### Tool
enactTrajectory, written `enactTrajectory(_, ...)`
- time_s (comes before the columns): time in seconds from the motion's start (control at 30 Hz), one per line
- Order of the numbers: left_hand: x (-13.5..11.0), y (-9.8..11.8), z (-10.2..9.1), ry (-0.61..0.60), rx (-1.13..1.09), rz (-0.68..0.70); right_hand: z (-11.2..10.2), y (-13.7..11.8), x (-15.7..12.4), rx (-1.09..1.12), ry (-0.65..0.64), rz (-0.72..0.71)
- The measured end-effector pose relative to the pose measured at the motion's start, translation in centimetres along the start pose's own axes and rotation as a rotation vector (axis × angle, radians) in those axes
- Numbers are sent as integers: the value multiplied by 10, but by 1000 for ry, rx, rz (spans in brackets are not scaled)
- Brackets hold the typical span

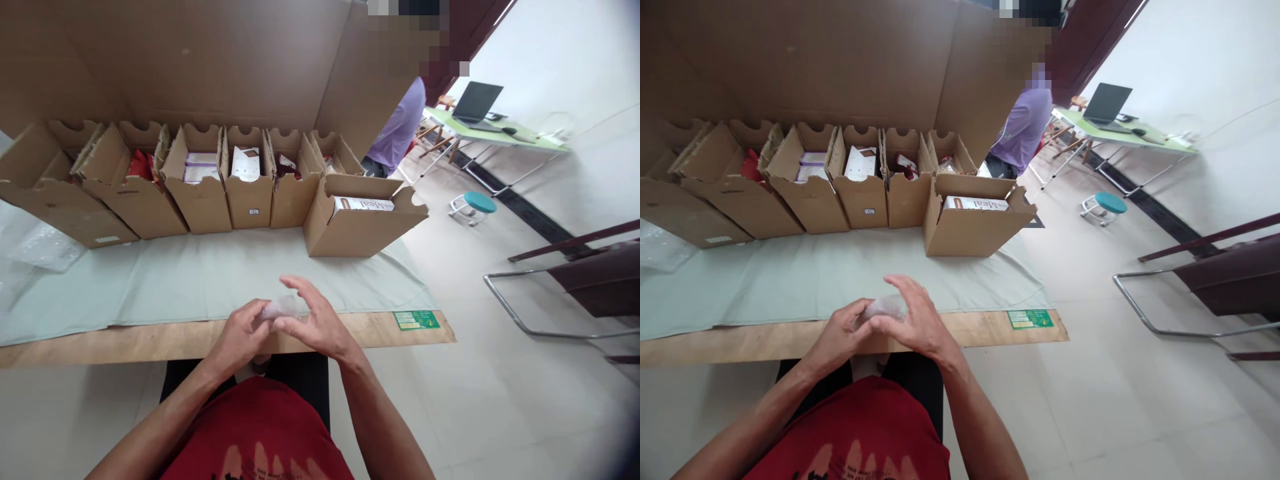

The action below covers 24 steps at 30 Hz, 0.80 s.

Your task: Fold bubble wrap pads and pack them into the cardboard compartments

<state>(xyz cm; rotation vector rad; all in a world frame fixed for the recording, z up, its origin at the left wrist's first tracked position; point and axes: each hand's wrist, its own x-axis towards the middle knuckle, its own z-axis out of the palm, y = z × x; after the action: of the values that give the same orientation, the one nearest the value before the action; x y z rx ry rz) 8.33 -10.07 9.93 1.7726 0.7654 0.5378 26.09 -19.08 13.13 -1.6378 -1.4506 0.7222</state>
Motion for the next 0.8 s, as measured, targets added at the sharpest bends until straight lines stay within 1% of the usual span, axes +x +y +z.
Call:
enactTrajectory(0.07,-2,3,3,-16,79,79,-3,-7,1,-111,-92,-10)
enactTrajectory(0.13,-3,3,4,-19,115,94,-3,-10,-1,-215,-124,28)
enactTrajectory(0.17,-2,1,4,-30,112,73,-4,-11,-2,-252,-117,54)
enactTrajectory(0.23,-1,-3,1,-100,50,-9,-5,-11,-5,-278,-75,97)
enactTrajectory(0.3,2,-6,-1,-196,-52,-106,-9,-10,-8,-239,-19,125)
enactTrajectory(0.37,5,-6,-2,-246,-130,-162,-13,-9,-10,-176,-2,146)
enactTrajectory(0.5,13,-4,1,-212,-180,-156,-27,-9,-11,-111,-72,163)
enactTrajectory(0.57,17,-6,2,-177,-218,-130,-43,-13,-10,-103,-49,157)
enactTrajectory(0.6,19,-9,2,-141,-220,-106,-55,-17,-8,-91,-3,147)
enactTrajectory(0.67,22,-19,2,-34,-156,-43,-86,-29,-3,-36,158,118)
enactTrajectory(0.73,23,-33,3,73,-40,21,-121,-45,7,27,380,80)
enactTrajectory(0.8,23,-48,5,133,48,94,-156,-57,26,40,599,28)
